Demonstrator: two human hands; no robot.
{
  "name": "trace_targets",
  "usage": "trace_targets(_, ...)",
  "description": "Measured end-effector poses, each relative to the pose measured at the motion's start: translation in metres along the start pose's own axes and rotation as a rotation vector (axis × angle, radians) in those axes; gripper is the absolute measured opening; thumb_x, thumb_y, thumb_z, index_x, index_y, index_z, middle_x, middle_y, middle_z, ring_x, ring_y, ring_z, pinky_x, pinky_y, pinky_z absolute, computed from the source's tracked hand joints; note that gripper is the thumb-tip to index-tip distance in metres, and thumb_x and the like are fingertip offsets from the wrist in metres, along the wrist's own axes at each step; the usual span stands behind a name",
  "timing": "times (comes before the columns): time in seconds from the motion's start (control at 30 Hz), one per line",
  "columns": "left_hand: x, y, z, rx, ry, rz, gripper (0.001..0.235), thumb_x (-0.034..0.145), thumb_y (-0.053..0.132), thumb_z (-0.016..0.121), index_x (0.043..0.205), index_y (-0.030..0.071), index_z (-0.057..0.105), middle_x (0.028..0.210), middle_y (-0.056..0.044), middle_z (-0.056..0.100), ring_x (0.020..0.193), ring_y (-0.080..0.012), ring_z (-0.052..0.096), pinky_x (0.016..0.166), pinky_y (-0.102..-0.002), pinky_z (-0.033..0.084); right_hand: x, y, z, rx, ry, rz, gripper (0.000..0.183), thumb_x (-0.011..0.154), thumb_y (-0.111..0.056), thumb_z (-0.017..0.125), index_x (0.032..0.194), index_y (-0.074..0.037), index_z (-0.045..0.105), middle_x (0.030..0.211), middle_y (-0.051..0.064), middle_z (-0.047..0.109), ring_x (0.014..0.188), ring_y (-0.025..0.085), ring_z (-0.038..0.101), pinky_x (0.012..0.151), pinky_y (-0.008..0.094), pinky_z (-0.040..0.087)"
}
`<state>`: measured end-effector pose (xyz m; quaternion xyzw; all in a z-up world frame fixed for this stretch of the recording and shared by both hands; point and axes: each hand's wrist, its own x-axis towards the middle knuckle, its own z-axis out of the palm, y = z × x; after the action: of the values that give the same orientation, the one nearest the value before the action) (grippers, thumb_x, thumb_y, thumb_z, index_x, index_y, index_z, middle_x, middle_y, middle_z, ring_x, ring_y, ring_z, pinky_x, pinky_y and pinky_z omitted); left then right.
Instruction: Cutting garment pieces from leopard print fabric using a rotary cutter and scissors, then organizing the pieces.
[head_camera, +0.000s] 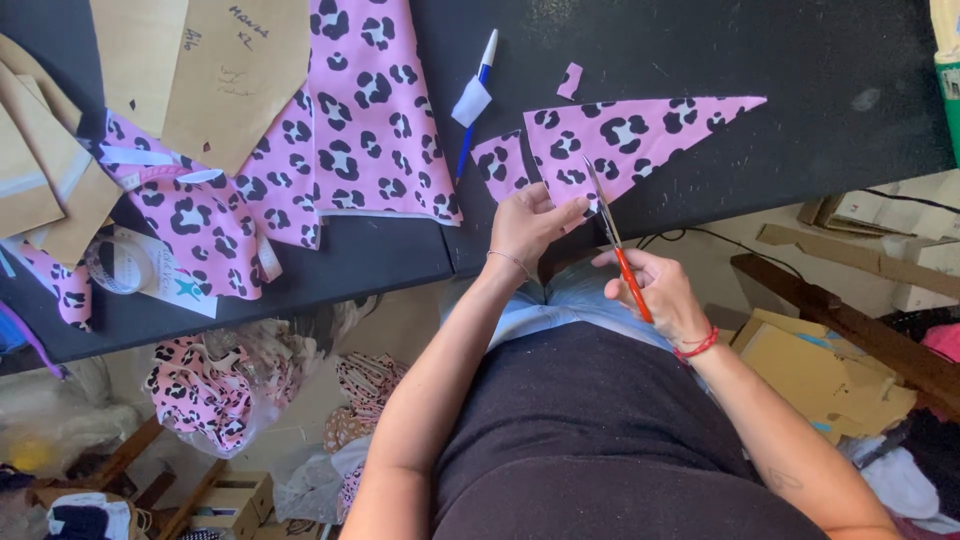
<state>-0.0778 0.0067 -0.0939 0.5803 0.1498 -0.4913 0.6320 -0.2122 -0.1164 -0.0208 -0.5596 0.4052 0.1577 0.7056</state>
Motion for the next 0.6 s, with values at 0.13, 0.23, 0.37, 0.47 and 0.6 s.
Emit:
trace_targets(0.13, -0.005, 0.008, -0.004, 0.048, -0.005, -0.013, 0.035, 0.066, 0.018, 0.076, 0.090, -0.001, 0.060, 0.072, -0.009, 0.064, 0.067, -0.0131, 0.062, 0.058, -0.023, 0.053, -0.003, -0.004, 0.003, -0.009, 0.011, 0.009, 0.045, 0.058, -0.025, 0.077, 0.095, -0.006, 0.062, 0.037, 0.003, 0.045, 0.027, 0.005, 0.038, 0.026, 0.012, 0.027)
trace_targets(0.23, -0.006, 0.014, -0.002, 0.119, 0.026, -0.008, 0.028, 0.064, 0.020, 0.076, 0.079, 0.002, 0.060, 0.063, -0.004, 0.061, 0.062, -0.0095, 0.060, 0.054, -0.022, 0.052, -0.007, -0.015, 0.009, -0.002, 0.037, 0.037, 0.042, 0.059, -0.021, 0.077, 0.095, -0.005, 0.062, 0.035, 0.004, 0.044, 0.026, 0.005, 0.037, 0.026, 0.013, 0.024)
trace_targets(0.37, -0.008, 0.025, 0.000, 0.074, 0.049, 0.012, 0.034, 0.063, 0.025, 0.078, 0.078, 0.002, 0.057, 0.064, -0.004, 0.058, 0.064, -0.0106, 0.059, 0.057, -0.026, 0.053, -0.005, -0.007, 0.004, -0.015, 0.006, 0.038, 0.046, 0.061, -0.022, 0.076, 0.099, -0.003, 0.060, 0.036, 0.004, 0.044, 0.028, 0.006, 0.039, 0.027, 0.013, 0.027)
trace_targets(0.47, -0.012, 0.027, 0.002, 0.082, 0.062, 0.027, 0.035, 0.062, 0.025, 0.078, 0.076, 0.001, 0.056, 0.062, -0.002, 0.055, 0.065, -0.0105, 0.058, 0.059, -0.028, 0.053, -0.004, -0.014, 0.007, -0.037, -0.008, 0.018, 0.046, 0.062, -0.027, 0.075, 0.099, -0.005, 0.060, 0.037, 0.005, 0.045, 0.029, 0.007, 0.041, 0.027, 0.014, 0.029)
trace_targets(0.6, -0.013, 0.029, 0.006, 0.127, 0.066, 0.022, 0.034, 0.062, 0.025, 0.078, 0.071, 0.002, 0.056, 0.059, -0.003, 0.053, 0.065, -0.0104, 0.056, 0.059, -0.031, 0.053, 0.007, -0.013, 0.006, -0.017, -0.040, 0.005, 0.050, 0.065, -0.036, 0.071, 0.104, -0.007, 0.059, 0.038, 0.005, 0.045, 0.031, 0.008, 0.042, 0.028, 0.015, 0.030)
